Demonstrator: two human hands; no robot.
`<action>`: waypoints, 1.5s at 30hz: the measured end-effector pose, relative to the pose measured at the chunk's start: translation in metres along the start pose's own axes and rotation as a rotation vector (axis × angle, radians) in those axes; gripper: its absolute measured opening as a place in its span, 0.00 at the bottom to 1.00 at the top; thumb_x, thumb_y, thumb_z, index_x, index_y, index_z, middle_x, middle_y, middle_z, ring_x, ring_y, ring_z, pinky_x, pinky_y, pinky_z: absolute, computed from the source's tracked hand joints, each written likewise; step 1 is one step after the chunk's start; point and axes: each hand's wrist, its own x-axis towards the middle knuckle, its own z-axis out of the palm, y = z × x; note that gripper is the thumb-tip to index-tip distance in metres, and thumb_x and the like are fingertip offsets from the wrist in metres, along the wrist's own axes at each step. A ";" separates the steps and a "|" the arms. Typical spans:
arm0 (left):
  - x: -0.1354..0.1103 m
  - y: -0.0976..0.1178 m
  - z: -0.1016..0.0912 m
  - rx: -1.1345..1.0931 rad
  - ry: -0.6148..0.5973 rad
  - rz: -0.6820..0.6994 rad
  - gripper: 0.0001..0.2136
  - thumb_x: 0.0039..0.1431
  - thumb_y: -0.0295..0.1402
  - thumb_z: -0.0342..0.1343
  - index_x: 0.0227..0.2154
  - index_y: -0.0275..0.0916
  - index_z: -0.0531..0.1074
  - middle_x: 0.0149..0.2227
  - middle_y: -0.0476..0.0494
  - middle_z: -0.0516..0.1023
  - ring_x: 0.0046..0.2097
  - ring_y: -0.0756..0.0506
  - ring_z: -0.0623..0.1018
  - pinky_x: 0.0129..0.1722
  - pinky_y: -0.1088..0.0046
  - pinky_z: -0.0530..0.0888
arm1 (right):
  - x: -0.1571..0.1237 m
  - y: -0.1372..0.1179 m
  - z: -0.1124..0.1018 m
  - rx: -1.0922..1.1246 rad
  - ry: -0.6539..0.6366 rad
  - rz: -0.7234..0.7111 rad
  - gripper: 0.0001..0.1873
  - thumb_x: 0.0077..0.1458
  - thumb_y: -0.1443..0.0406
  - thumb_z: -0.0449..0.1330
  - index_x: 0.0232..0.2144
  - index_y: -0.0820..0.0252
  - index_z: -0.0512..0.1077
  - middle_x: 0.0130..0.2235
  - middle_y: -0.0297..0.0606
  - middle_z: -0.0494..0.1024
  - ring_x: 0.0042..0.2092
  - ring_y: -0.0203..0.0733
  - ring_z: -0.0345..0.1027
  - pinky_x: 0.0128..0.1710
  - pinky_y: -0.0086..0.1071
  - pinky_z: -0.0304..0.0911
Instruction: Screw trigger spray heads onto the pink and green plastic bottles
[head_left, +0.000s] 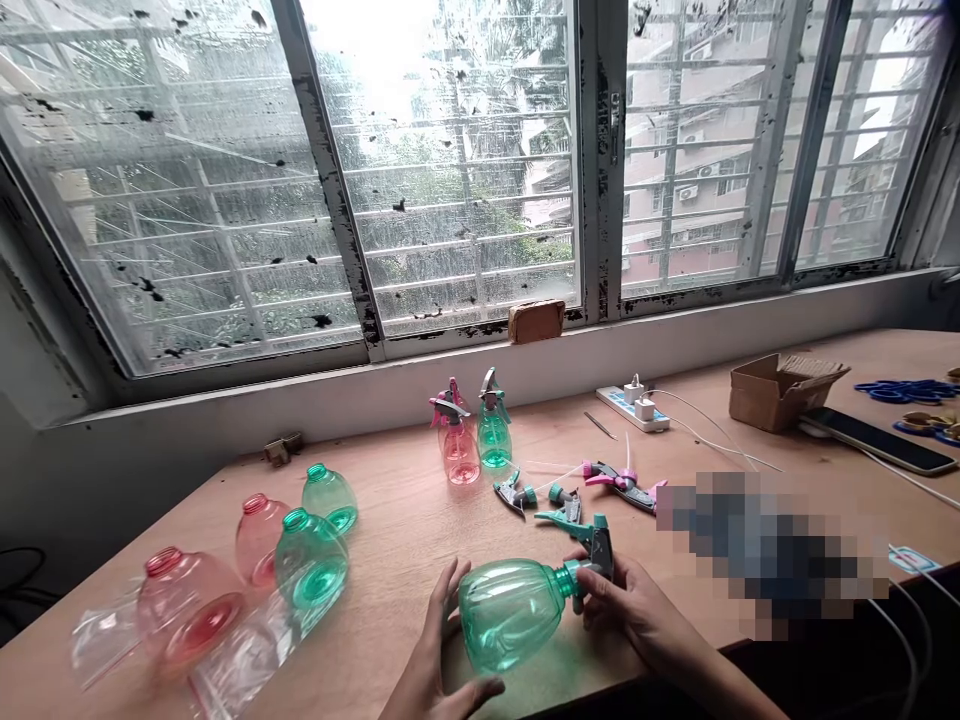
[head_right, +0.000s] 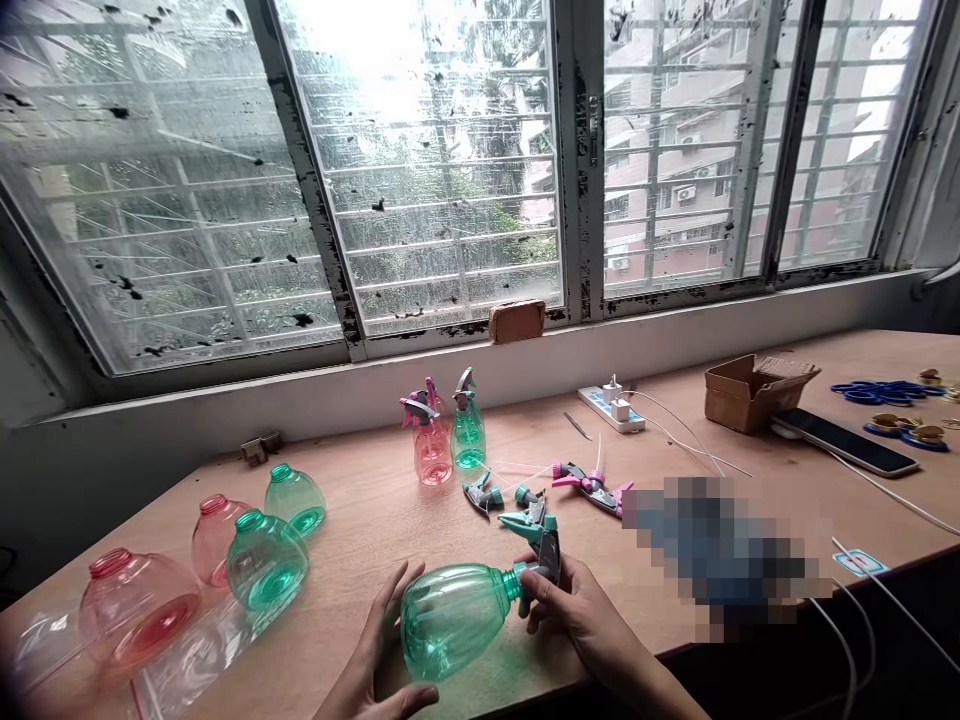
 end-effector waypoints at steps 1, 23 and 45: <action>0.000 -0.001 0.000 0.025 0.008 0.000 0.46 0.60 0.41 0.68 0.73 0.50 0.44 0.75 0.37 0.52 0.74 0.32 0.52 0.73 0.50 0.52 | 0.000 0.000 0.000 -0.010 -0.003 -0.005 0.25 0.50 0.51 0.74 0.42 0.62 0.78 0.29 0.34 0.79 0.28 0.38 0.72 0.29 0.33 0.70; 0.000 0.001 0.005 0.084 -0.008 0.006 0.52 0.55 0.34 0.70 0.74 0.51 0.40 0.75 0.35 0.53 0.75 0.31 0.51 0.72 0.48 0.51 | -0.002 0.000 0.001 -0.072 -0.058 0.002 0.24 0.53 0.46 0.70 0.38 0.61 0.76 0.26 0.32 0.76 0.26 0.40 0.72 0.27 0.33 0.65; -0.001 0.000 0.003 0.078 -0.046 -0.024 0.52 0.50 0.30 0.73 0.72 0.52 0.47 0.73 0.39 0.59 0.73 0.32 0.58 0.73 0.53 0.53 | -0.002 0.001 -0.002 -0.055 -0.048 -0.002 0.25 0.53 0.48 0.71 0.40 0.62 0.76 0.27 0.32 0.78 0.26 0.38 0.74 0.27 0.31 0.66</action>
